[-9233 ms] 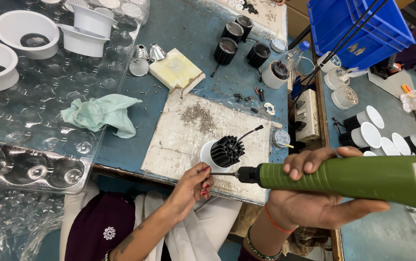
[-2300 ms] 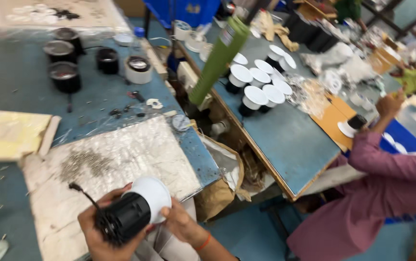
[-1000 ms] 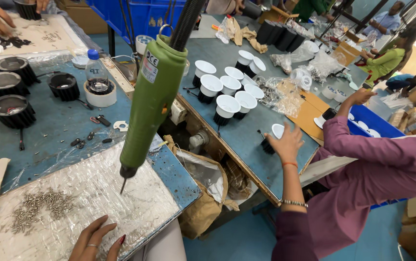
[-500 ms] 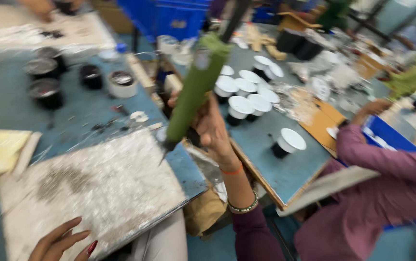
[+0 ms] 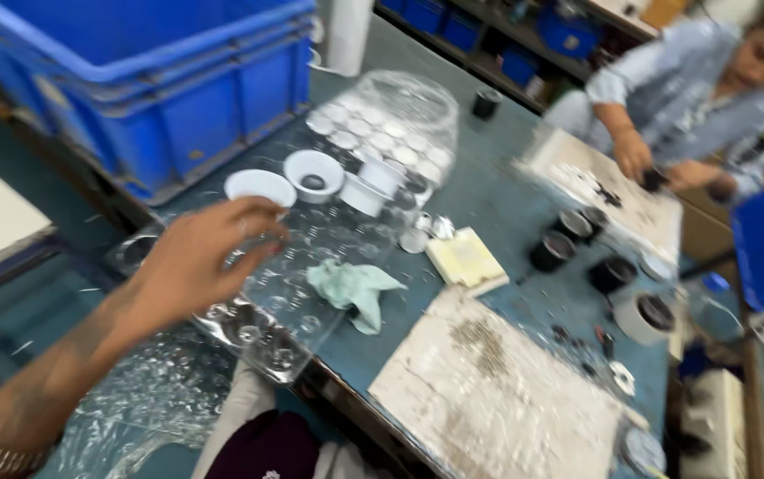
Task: The person assembles LED light fixtures by inserting a black heat sink into a white plastic housing, then using a green electric screwdriver to fasten screws around the perimeter. The person repeats this process with multiple units, placing finished assemblies on the table.
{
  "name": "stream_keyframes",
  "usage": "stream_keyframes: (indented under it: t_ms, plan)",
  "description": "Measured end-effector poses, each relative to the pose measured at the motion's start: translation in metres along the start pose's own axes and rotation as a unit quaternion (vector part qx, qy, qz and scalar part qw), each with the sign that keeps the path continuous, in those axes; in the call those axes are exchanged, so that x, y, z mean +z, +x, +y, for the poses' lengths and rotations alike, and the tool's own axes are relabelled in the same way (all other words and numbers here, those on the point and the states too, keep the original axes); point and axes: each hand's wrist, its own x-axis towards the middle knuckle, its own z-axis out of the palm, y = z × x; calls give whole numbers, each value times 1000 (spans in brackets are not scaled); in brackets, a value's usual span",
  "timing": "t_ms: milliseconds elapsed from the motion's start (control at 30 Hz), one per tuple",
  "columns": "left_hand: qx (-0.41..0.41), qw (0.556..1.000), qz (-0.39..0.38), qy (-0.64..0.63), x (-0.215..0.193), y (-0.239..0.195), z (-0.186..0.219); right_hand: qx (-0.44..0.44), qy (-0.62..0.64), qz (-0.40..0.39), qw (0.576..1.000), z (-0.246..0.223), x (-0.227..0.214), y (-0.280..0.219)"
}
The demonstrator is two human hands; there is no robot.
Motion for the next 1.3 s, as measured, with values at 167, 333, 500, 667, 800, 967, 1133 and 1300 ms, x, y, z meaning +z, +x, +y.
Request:
stream_keyframes:
  t_ms: [167,333,500,667,800,967,1133,1300]
  plan:
    - [-117,986,-72,89,21,42,-78,23,-16,-15,1000,37,16,-4]
    - [-53,990,-94,95,86,41,-104,29,-2,-54,998,39,-53,-14]
    - [-3,988,-77,136,139,61,-89,9,-19,-59,998,18,-93,-32]
    - [-97,946,-139,277,152,83,-72,-68,-17,-29,997,-22,-84,-41]
    - [-52,950,-136,278,152,88,-57,-180,-121,39,975,-50,-37,-54]
    - [71,992,-103,30,207,127,-9,-286,-261,167,907,-55,13,-74]
    - [34,976,-178,-117,315,184,58,-383,-511,124,760,-7,20,-92]
    - [-48,972,-143,-180,417,232,120,-230,-508,-19,830,64,23,-108]
